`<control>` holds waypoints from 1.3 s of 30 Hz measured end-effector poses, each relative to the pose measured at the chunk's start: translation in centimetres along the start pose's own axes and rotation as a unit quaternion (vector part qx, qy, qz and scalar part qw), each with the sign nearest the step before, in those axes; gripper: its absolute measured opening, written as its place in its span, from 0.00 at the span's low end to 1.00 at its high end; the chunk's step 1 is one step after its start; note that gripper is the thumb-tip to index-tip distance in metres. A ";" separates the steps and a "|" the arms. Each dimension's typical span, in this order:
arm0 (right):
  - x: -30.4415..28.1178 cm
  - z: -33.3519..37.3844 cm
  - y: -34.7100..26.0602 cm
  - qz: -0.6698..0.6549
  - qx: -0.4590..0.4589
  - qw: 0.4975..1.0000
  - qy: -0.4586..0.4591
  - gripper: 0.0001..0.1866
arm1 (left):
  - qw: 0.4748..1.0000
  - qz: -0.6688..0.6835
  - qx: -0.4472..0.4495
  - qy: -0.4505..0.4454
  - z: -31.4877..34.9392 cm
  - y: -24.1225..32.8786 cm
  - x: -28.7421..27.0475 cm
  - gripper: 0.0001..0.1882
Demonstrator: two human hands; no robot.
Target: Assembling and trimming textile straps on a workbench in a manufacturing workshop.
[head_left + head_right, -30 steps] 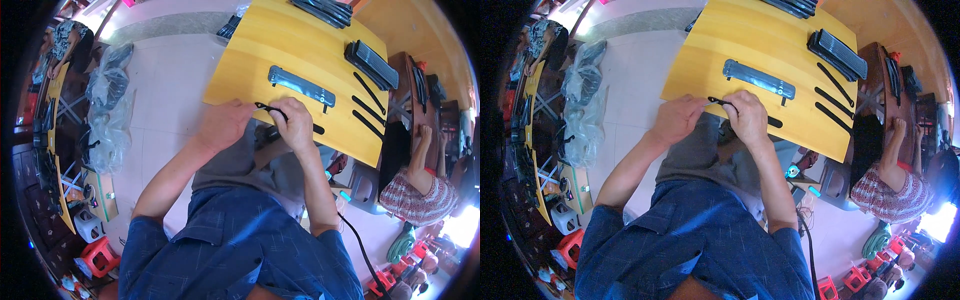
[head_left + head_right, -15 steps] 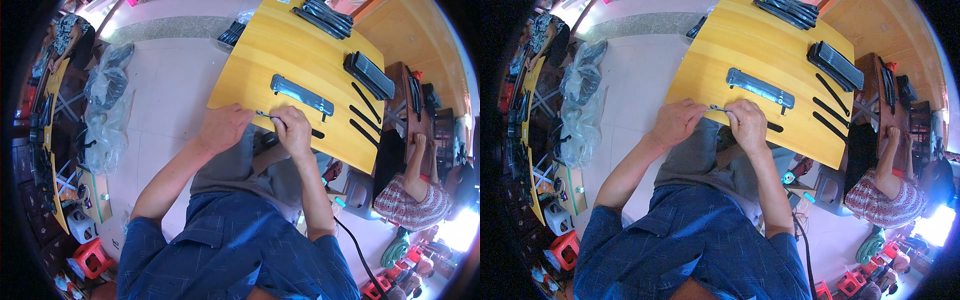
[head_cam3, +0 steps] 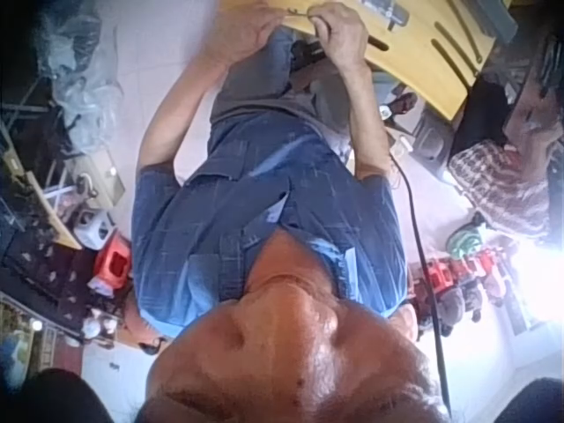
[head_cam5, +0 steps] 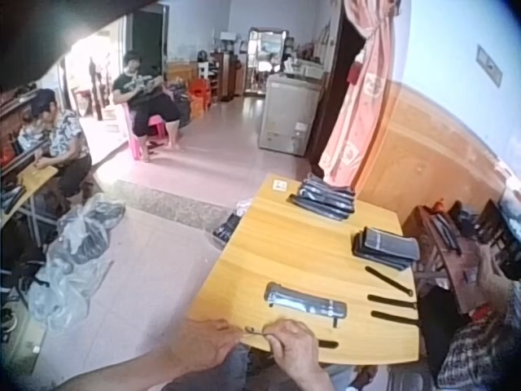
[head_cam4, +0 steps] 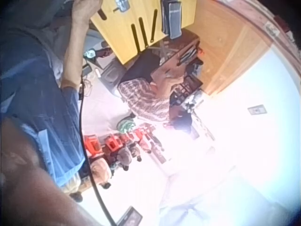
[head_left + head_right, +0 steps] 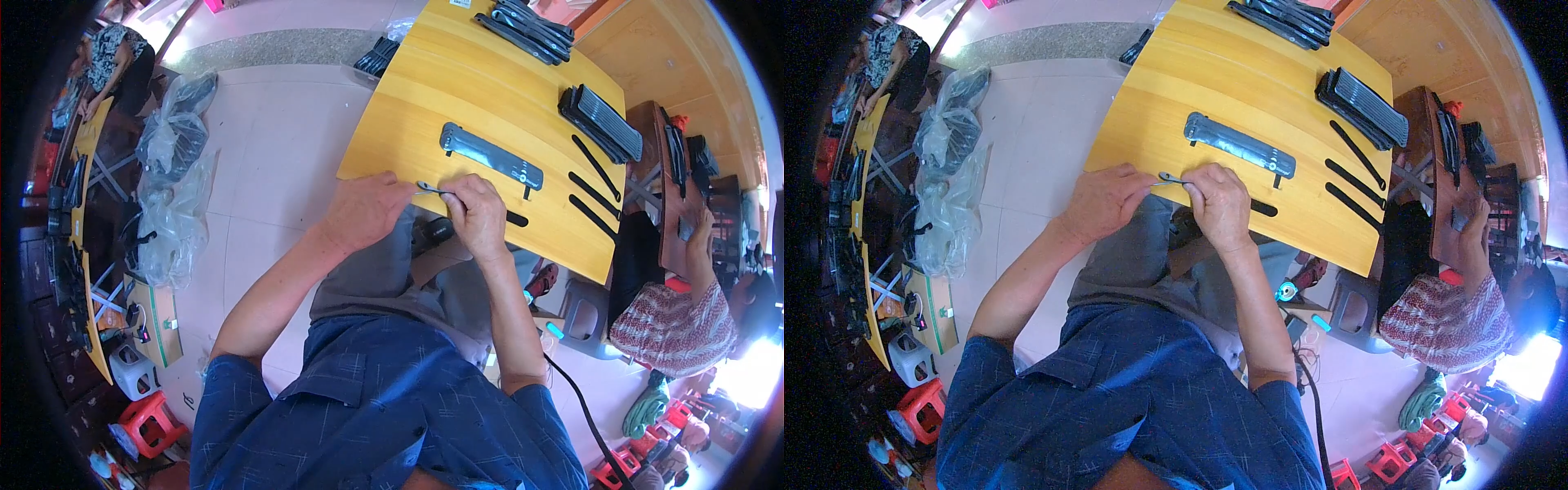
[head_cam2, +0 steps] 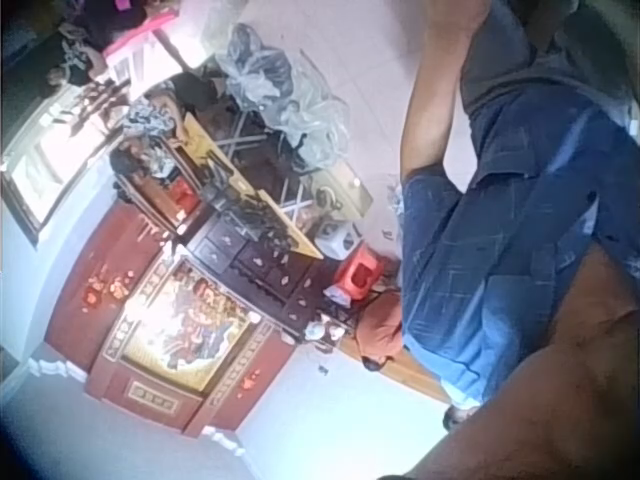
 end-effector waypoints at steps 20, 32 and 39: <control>-0.1 -0.2 -0.5 -0.004 -0.022 1.000 0.005 0.05 | 0.997 -0.032 -0.017 -0.071 -1.3 0.0 0.3 0.09; 0.2 0.0 -0.6 -0.007 -0.033 0.999 -0.009 0.05 | 0.995 -0.069 -0.021 -0.065 -2.2 0.9 -0.1 0.08; 0.5 -0.2 -1.2 -0.013 -0.025 1.000 -0.001 0.06 | 0.980 -0.040 -0.085 -0.175 -2.5 0.4 0.6 0.20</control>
Point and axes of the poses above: each hand's wrist, its own z-axis away from the middle knuckle, its own x-axis out of the palm, y = z × x, the point moved 8 cm from there along -z, towards the middle knuckle, and after that the axes turned 8 degrees about x, right-handed, at the moved point
